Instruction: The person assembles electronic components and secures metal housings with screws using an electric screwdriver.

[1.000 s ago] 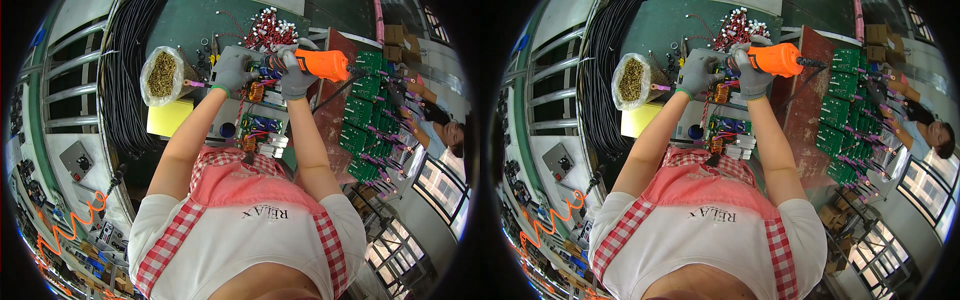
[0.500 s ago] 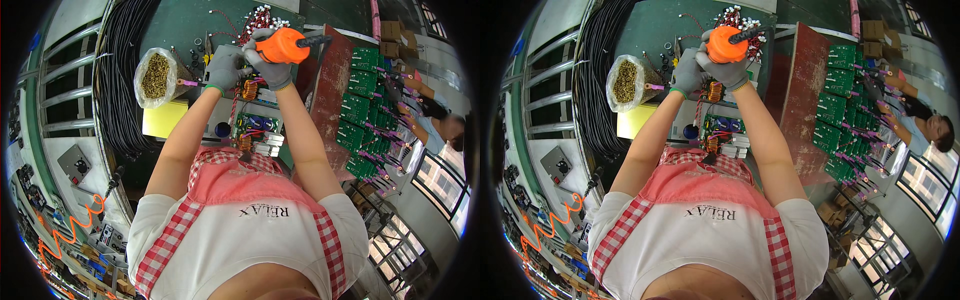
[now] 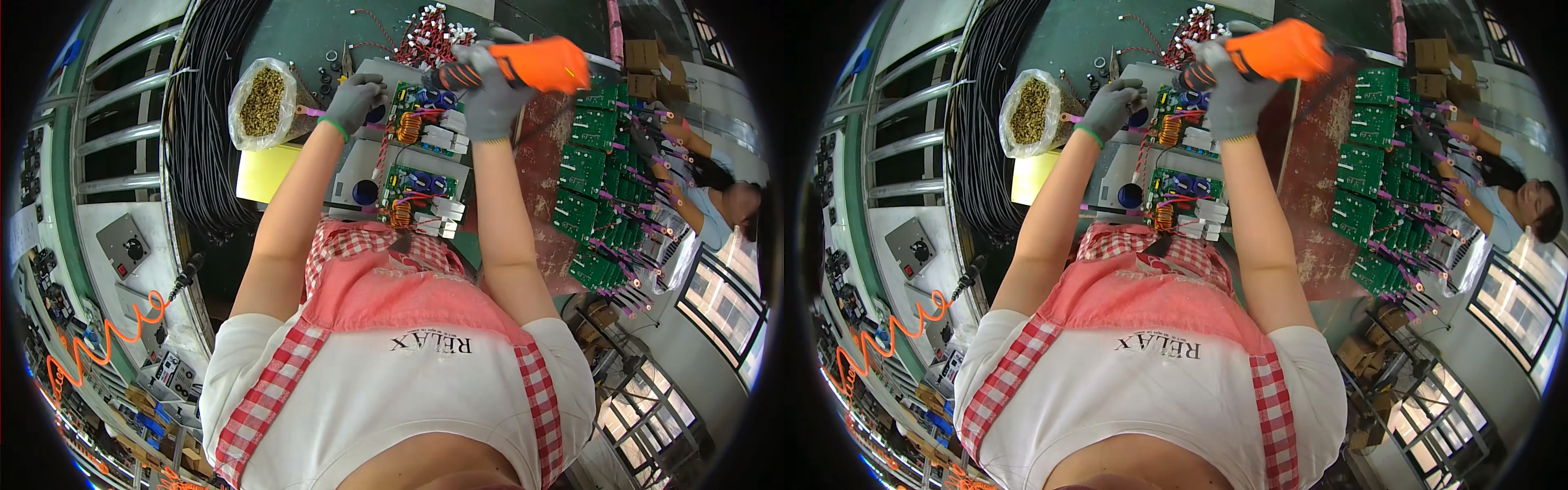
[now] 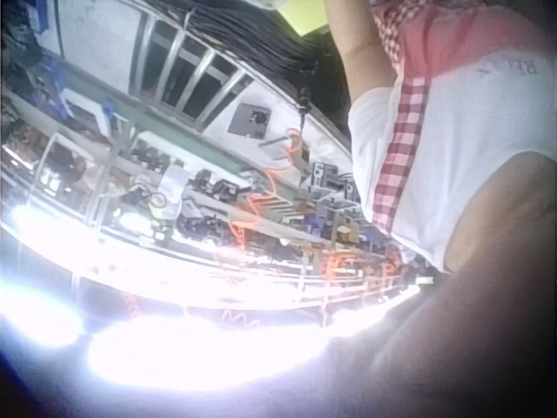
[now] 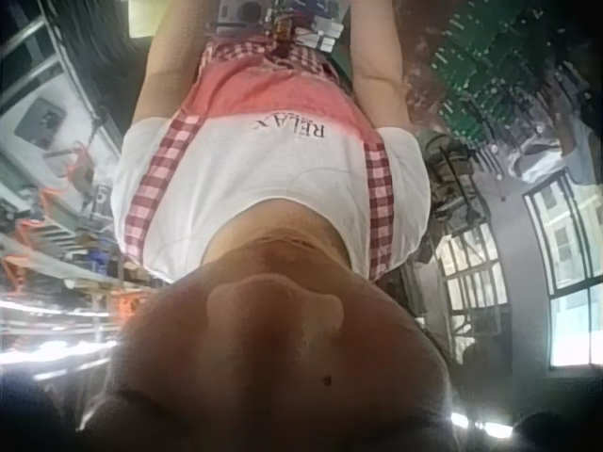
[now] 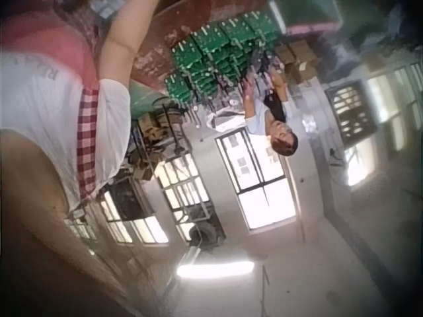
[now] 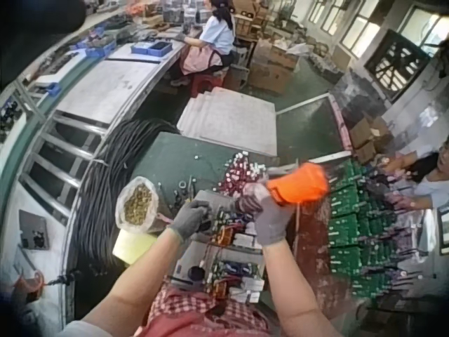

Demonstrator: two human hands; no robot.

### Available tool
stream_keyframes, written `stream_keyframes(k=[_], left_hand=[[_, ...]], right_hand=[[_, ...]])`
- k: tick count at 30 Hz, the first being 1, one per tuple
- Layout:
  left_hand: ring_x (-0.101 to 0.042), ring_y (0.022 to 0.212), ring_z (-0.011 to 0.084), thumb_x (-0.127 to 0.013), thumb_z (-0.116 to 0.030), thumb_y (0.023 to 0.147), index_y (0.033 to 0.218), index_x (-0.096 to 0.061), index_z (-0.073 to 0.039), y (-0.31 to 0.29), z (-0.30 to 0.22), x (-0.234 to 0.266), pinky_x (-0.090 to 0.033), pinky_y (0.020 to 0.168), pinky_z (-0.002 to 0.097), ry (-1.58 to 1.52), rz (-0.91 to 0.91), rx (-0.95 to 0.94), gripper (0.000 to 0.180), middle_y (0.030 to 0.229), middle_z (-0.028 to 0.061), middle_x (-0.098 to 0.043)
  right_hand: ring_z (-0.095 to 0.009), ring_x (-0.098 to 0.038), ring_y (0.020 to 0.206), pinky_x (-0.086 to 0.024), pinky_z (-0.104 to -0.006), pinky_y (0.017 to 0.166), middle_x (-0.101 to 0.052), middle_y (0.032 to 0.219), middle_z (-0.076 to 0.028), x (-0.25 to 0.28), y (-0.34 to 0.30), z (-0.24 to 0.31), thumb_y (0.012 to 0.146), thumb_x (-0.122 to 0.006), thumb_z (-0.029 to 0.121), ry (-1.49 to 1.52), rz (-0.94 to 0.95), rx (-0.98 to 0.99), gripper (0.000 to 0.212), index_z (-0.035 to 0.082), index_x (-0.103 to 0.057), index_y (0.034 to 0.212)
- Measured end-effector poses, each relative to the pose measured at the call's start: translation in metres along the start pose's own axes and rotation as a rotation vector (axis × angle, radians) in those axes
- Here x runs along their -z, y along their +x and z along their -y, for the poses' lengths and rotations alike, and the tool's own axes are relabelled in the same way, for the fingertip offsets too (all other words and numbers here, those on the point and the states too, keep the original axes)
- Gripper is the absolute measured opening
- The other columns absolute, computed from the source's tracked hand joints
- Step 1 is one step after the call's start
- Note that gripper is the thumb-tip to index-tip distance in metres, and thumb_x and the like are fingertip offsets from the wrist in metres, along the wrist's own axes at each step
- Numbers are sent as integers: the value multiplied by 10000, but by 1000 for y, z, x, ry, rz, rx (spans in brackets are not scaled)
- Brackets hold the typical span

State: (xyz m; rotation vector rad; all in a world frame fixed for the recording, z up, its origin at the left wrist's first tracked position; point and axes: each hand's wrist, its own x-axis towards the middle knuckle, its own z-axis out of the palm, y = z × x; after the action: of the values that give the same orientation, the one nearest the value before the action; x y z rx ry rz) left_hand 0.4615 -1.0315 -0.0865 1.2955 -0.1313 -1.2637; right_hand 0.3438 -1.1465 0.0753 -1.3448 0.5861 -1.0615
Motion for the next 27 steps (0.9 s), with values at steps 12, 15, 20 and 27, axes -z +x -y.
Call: stream_keyframes(k=[12, 15, 20, 27], left_hand=[[-617, 911, 156, -427, -220, 999, 1115, -495, -38, -110, 12, -67, -560, 734, 228, -680, 396, 167, 226, 1060, 112, -605], [-472, 688, 90, -508, -315, 963, 977, -496, -64, -124, 5, -84, -456, 577, 165, -680, 400, 256, 252, 817, 4, -484], [-427, 627, 73, -533, -358, 941, 988, -510, -77, -132, 16, -89, -368, 509, 177, -668, 462, 261, 285, 781, 2, -492], [-390, 565, 57, -561, -399, 922, 986, -539, -80, -141, 20, -100, -336, 473, 184, -810, 390, 337, 326, 747, -17, -509]], right_hand=[[-220, -576, 697, -496, -478, 768, -604, 792, -96, 76, -88, 111, 751, -514, -8, 315, -14, 339, 455, 37, -440, 1197], [-214, -570, 703, -485, -479, 771, -600, 795, -86, 83, -101, 119, 751, -517, -10, 302, -43, 346, 457, 42, -448, 1200], [-212, -566, 715, -476, -479, 783, -578, 790, -82, 93, -116, 123, 747, -521, -7, 334, -14, 331, 469, 43, -443, 1207], [-207, -567, 723, -475, -474, 783, -574, 793, -79, 105, -126, 127, 749, -530, -2, 353, 2, 345, 463, 44, -433, 1199]])
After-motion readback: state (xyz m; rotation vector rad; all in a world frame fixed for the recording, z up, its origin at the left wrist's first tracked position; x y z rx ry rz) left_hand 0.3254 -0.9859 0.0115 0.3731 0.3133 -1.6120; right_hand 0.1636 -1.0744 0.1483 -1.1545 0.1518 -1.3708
